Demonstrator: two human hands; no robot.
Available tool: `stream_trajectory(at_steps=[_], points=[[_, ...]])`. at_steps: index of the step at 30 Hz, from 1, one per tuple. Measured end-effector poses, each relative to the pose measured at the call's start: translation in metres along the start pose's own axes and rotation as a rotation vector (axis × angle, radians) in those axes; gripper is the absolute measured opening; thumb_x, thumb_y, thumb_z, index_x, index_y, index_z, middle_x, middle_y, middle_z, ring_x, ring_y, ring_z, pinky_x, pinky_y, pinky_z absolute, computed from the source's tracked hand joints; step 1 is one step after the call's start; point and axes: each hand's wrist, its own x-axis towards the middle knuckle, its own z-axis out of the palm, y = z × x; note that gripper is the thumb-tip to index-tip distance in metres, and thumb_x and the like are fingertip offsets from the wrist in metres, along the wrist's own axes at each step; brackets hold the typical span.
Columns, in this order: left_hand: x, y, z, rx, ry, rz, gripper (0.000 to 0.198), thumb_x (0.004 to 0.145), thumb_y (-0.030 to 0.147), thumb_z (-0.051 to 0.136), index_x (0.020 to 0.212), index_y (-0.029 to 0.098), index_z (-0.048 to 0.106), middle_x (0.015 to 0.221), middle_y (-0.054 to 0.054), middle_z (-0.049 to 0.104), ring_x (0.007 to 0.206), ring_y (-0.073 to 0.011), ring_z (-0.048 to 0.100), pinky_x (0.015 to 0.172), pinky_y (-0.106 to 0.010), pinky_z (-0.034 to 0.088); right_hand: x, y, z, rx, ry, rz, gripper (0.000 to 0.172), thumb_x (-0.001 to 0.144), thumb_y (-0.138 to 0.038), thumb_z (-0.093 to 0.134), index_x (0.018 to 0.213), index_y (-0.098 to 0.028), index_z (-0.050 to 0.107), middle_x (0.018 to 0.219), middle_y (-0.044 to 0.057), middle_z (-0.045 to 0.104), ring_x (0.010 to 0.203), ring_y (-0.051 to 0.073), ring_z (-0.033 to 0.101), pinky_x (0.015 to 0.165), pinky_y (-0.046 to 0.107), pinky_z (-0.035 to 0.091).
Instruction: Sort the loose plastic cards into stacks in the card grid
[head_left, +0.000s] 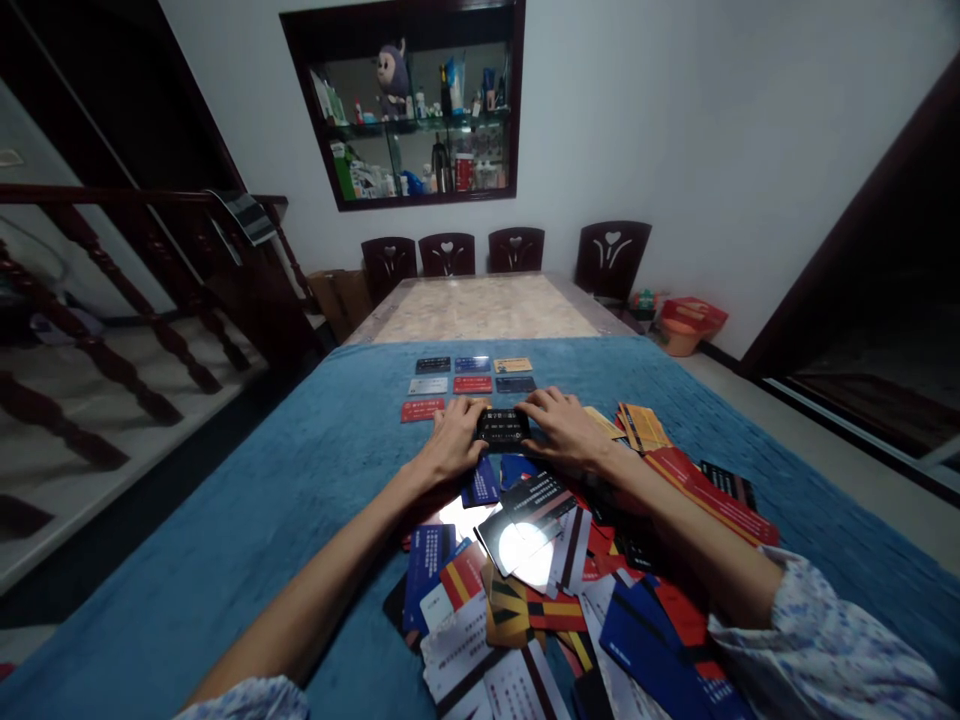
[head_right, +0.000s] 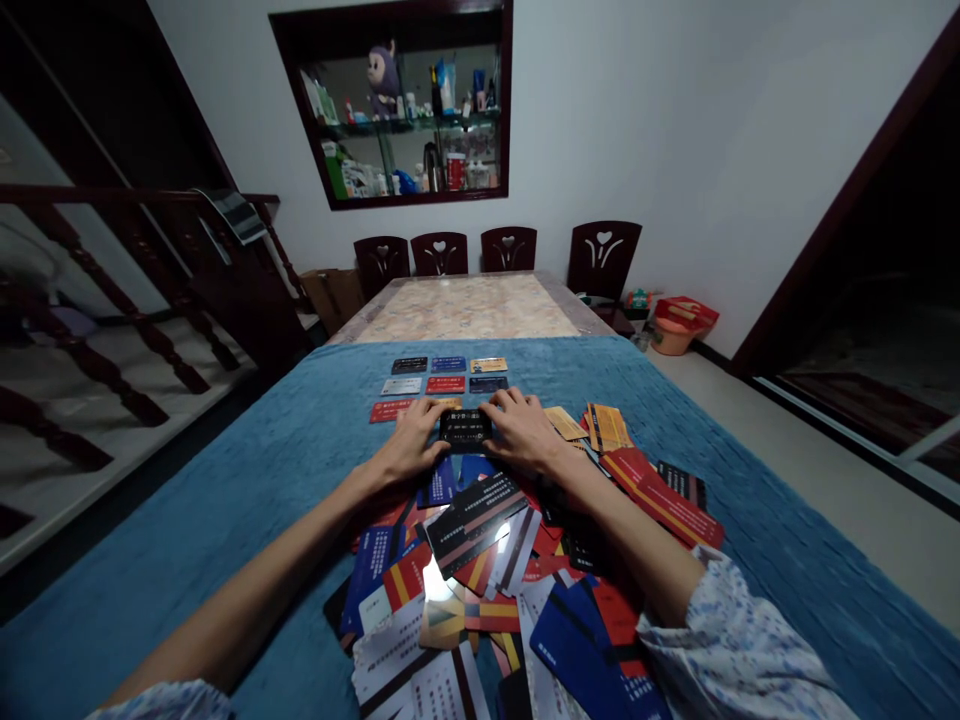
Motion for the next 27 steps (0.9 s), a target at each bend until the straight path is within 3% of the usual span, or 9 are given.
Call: stream_trajectory(at_steps=[11,20,27], points=[[0.008,-0.01,-0.017,0.115,-0.038,0.015,0.05,0.079,0.015,0.064,0.127,0.02,0.053,0.125,-0.012,0.053,0.118,-0.0305,0.046,0.097,-0.048,0.039,0.026,0.0,-0.017,0.013,-0.096,-0.07,0.048,0.086,-0.039,0.064,0.13,-0.02,0.059,0.127,0.016,0.057,0.117,0.031,0.046,0.085,0.04,0.04],[0.019,-0.039,-0.034,0.218,-0.027,-0.004,0.037,0.081,0.019,0.061,0.117,0.019,0.056,0.122,-0.011,0.055,0.115,-0.0295,0.047,0.097,-0.047,0.038,0.07,-0.002,-0.017,0.018,-0.073,-0.126,0.046,0.085,-0.042,0.066,0.124,-0.02,0.062,0.124,0.015,0.058,0.116,0.031,0.047,0.084,0.039,0.041],[0.034,-0.066,-0.045,0.237,-0.037,-0.032,0.042,0.079,0.019,0.061,0.12,0.018,0.057,0.125,-0.013,0.054,0.116,-0.0308,0.046,0.096,-0.049,0.038,0.105,-0.003,-0.015,0.012,-0.072,-0.142,0.042,0.084,-0.042,0.065,0.12,-0.02,0.065,0.121,0.014,0.058,0.109,0.03,0.049,0.079,0.036,0.041]])
